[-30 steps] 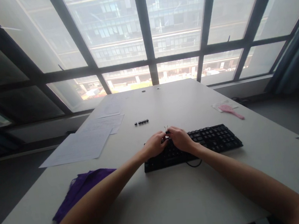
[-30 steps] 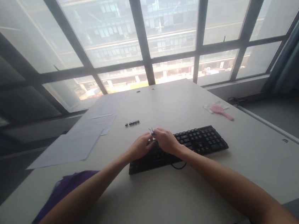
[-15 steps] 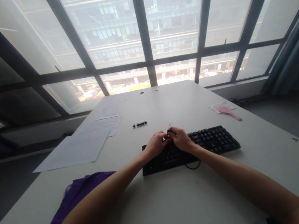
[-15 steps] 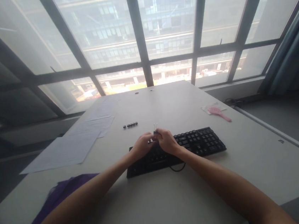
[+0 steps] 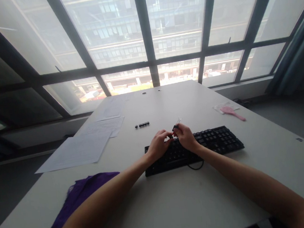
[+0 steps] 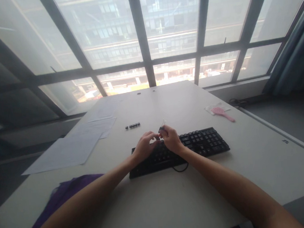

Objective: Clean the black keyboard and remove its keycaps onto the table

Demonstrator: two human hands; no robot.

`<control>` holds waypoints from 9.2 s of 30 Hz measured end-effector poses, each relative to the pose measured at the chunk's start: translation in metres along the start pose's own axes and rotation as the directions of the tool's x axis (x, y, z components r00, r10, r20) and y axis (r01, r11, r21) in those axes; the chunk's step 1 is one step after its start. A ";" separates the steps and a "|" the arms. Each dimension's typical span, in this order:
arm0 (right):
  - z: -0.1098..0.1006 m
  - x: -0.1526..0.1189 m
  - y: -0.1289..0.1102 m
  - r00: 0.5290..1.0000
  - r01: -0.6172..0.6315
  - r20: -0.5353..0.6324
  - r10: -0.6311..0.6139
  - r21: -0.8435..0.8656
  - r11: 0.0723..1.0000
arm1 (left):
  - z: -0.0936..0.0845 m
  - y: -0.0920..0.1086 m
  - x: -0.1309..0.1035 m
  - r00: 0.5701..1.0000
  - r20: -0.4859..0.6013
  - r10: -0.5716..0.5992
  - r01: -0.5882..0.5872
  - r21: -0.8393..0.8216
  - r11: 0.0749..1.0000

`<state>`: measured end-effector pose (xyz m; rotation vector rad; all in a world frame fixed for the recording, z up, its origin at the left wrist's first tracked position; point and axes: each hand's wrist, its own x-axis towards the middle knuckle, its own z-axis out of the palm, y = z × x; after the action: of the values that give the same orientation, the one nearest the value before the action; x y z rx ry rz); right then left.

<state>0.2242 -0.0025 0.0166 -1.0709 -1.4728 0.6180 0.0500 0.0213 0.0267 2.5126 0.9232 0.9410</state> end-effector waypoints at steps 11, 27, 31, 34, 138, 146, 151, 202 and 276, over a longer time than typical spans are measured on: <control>0.002 -0.004 -0.003 1.000 0.015 -0.010 -0.017 -0.219 0.976 | -0.002 0.007 -0.003 0.996 -0.085 -0.011 0.015 0.050 0.999; 0.001 -0.002 -0.003 0.997 -0.051 -0.071 0.040 -0.159 0.986 | -0.003 0.007 -0.001 0.992 0.011 0.125 -0.124 0.229 0.965; 0.001 -0.001 -0.001 0.996 -0.054 -0.079 0.041 -0.174 0.983 | -0.002 0.009 -0.002 0.992 -0.004 0.128 -0.125 0.194 0.973; 0.001 0.000 0.000 0.995 -0.062 -0.083 0.048 -0.164 0.985 | -0.005 0.009 0.000 0.992 -0.047 0.118 -0.110 0.145 0.983; 0.003 0.001 0.006 0.992 -0.114 -0.053 0.111 -0.040 0.993 | -0.038 -0.172 0.059 0.969 -0.095 -0.227 0.246 0.383 0.890; 0.003 0.001 0.005 0.992 -0.113 -0.057 0.111 -0.035 0.993 | -0.031 -0.159 0.061 0.973 -0.098 -0.209 0.231 0.404 0.885; 0.001 0.001 0.000 0.990 -0.086 -0.108 0.090 0.036 0.996 | -0.037 -0.139 0.068 0.982 -0.104 -0.161 0.188 0.367 0.911; -0.022 0.002 0.004 0.982 0.012 0.189 0.005 -0.087 0.996 | -0.003 0.007 0.019 0.967 0.248 -0.058 0.074 -0.057 0.996; -0.020 0.004 0.010 0.994 -0.099 0.038 0.099 -0.005 0.995 | -0.018 -0.142 0.080 0.978 0.026 -0.208 0.189 0.318 0.929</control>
<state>0.2461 0.0014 0.0140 -1.1454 -1.4597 0.7101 0.0185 0.1815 0.0107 2.6167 1.3738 0.6973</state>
